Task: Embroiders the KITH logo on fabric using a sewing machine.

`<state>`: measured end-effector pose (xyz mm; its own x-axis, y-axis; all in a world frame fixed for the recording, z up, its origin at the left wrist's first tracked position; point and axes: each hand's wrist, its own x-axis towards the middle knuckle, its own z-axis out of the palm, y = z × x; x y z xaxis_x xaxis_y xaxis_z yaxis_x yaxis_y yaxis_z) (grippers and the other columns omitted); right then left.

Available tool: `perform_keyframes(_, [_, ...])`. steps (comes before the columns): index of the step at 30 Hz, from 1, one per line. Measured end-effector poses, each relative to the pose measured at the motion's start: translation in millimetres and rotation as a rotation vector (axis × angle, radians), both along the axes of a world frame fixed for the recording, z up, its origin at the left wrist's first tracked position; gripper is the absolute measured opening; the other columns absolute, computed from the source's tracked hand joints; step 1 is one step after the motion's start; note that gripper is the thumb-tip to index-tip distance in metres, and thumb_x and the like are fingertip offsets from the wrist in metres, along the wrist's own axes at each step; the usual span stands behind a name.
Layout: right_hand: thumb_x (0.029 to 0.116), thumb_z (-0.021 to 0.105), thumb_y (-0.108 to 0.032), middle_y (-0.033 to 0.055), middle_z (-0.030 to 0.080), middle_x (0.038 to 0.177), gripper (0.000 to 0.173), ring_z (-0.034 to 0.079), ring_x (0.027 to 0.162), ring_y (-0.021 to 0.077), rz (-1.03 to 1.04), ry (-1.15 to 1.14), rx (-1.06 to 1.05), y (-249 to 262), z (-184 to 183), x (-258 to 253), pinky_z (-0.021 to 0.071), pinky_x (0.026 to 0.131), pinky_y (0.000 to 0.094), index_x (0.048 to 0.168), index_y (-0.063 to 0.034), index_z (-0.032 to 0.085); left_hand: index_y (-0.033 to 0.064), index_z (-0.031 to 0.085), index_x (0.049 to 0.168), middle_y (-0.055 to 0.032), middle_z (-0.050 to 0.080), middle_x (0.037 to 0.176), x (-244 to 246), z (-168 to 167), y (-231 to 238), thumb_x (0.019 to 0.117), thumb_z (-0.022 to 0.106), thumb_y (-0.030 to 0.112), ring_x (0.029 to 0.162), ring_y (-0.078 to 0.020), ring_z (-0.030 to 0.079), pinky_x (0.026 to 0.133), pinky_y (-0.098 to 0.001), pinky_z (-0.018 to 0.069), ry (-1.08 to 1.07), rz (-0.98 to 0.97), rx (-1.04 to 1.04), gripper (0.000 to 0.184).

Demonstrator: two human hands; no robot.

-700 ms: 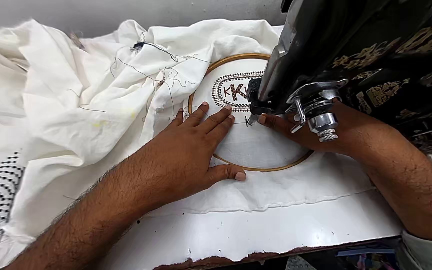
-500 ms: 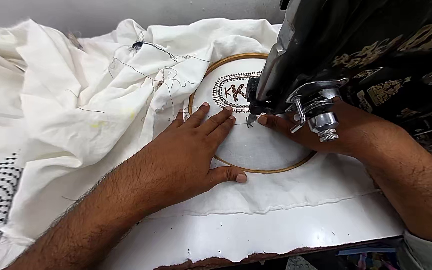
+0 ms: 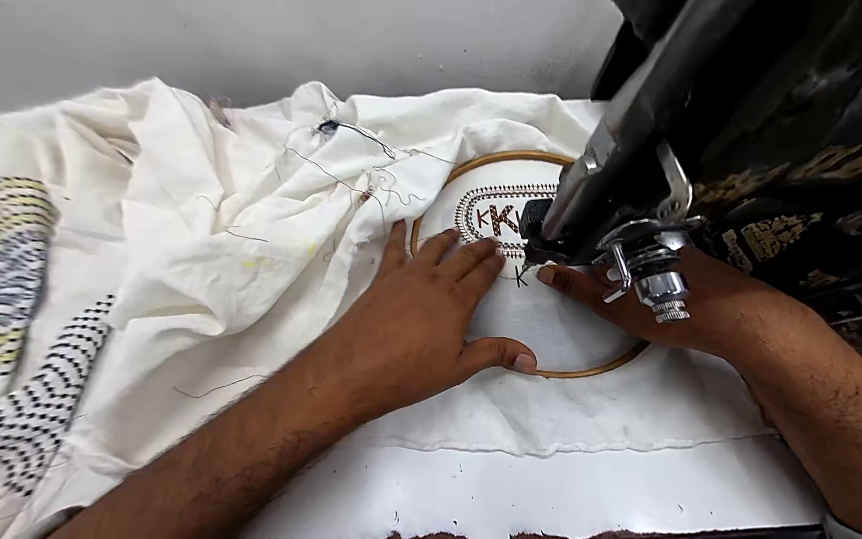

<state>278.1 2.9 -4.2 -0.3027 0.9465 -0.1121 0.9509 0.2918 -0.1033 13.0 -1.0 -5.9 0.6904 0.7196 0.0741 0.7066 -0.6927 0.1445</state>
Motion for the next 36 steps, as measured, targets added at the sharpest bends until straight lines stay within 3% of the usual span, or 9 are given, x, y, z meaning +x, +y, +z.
perform_keyframes(4, [0.1046, 0.049, -0.053, 0.0144, 0.067, 0.130, 0.048, 0.055, 0.132, 0.0399, 0.010, -0.023, 0.014, -0.5, -2.9, 3.2, 0.0272, 0.110, 0.0763, 0.125, -0.0175, 0.073, 0.0162, 0.043, 0.158, -0.0023, 0.037, 0.166, 2.1, -4.6, -2.7, 0.0937, 0.031, 0.081, 0.156, -0.0350, 0.024, 0.116, -0.0795, 0.0083, 0.040, 0.006, -0.018, 0.093])
perform_keyframes(9, [0.1060, 0.052, -0.047, 0.0180, 0.063, 0.136, 0.049, 0.047, 0.140, 0.0388, -0.094, -0.118, -0.151, 2.2, 23.5, -2.0, 0.0241, 0.117, 0.0685, 0.129, -0.0073, 0.069, 0.0174, 0.043, 0.159, -0.0004, 0.038, 0.165, 1.5, -4.3, -2.2, 0.0938, 0.029, 0.082, 0.155, -0.0338, 0.028, 0.116, -0.0793, 0.0121, 0.034, 0.007, -0.046, 0.092])
perform_keyframes(14, [0.1055, 0.058, -0.031, 0.0217, 0.066, 0.129, 0.036, 0.053, 0.132, 0.0421, -0.068, -0.122, -0.097, 0.0, 23.9, 5.3, 0.0313, 0.110, 0.0681, 0.120, -0.0007, 0.072, 0.0161, 0.043, 0.158, -0.0025, 0.036, 0.167, 1.3, -3.6, -3.7, 0.0947, 0.031, 0.080, 0.157, -0.0353, 0.024, 0.117, -0.0792, 0.0070, 0.040, 0.014, -0.043, 0.091])
perform_keyframes(18, [0.1024, 0.064, -0.035, 0.0209, 0.069, 0.120, 0.037, 0.060, 0.123, 0.0386, -0.057, -0.126, -0.055, 5.8, 5.4, 14.6, 0.0377, 0.113, 0.0567, 0.114, -0.0010, 0.074, 0.0175, 0.041, 0.160, -0.0002, 0.032, 0.168, 0.0, 0.5, -4.9, 0.0949, 0.030, 0.080, 0.157, -0.0346, 0.022, 0.117, -0.0786, 0.0064, 0.091, 0.038, -0.063, 0.091])
perform_keyframes(23, [0.0998, 0.068, -0.030, 0.0165, 0.069, 0.123, 0.030, 0.062, 0.122, 0.0338, -0.012, -0.165, -0.021, 18.2, -16.1, 34.7, 0.0464, 0.104, 0.0578, 0.121, -0.0092, 0.073, 0.0156, 0.042, 0.159, -0.0027, 0.035, 0.167, 1.2, 4.8, -7.1, 0.0932, 0.032, 0.082, 0.156, -0.0375, 0.025, 0.118, -0.0780, 0.0050, 0.101, 0.074, -0.079, 0.094])
perform_keyframes(27, [0.0994, 0.068, -0.024, 0.0179, 0.067, 0.131, 0.030, 0.060, 0.126, 0.0356, 0.061, -0.039, 0.106, 28.7, -38.1, 57.8, 0.0445, 0.107, 0.0580, 0.125, -0.0077, 0.071, 0.0155, 0.044, 0.157, -0.0114, 0.040, 0.162, 5.7, -0.1, -10.0, 0.0932, 0.036, 0.081, 0.152, -0.0410, 0.031, 0.116, -0.0795, 0.0063, 0.035, 0.052, -0.057, 0.092])
perform_keyframes(31, [0.1047, 0.058, -0.024, 0.0172, 0.053, 0.152, 0.044, 0.047, 0.144, 0.0336, -0.002, -0.151, 0.064, 38.2, -49.5, 71.4, 0.0359, 0.119, 0.0504, 0.144, -0.0051, 0.058, 0.0189, 0.045, 0.157, -0.0109, 0.034, 0.166, 8.3, -1.5, -12.4, 0.0936, 0.034, 0.081, 0.155, -0.0401, 0.025, 0.117, -0.0785, 0.0030, 0.024, 0.044, -0.106, 0.090])
perform_keyframes(33, [0.1028, 0.064, -0.020, 0.0223, 0.063, 0.136, 0.033, 0.057, 0.130, 0.0393, -0.084, -0.163, 0.036, 38.0, -56.1, 76.0, 0.0436, 0.109, 0.0562, 0.130, -0.0018, 0.067, 0.0206, 0.043, 0.159, -0.0102, 0.031, 0.168, 8.4, -1.1, -11.2, 0.0941, 0.033, 0.081, 0.155, -0.0398, 0.023, 0.116, -0.0797, 0.0042, 0.041, 0.037, -0.132, 0.089])
perform_keyframes(36, [0.1010, 0.067, -0.021, 0.0222, 0.067, 0.128, 0.030, 0.061, 0.123, 0.0399, -0.040, -0.078, 0.106, 28.4, -41.7, 58.2, 0.0462, 0.105, 0.0588, 0.125, -0.0029, 0.070, 0.0196, 0.040, 0.160, -0.0093, 0.030, 0.168, 7.5, -1.0, -8.3, 0.0945, 0.032, 0.081, 0.156, -0.0387, 0.024, 0.116, -0.0791, 0.0064, 0.054, 0.029, -0.139, 0.090])
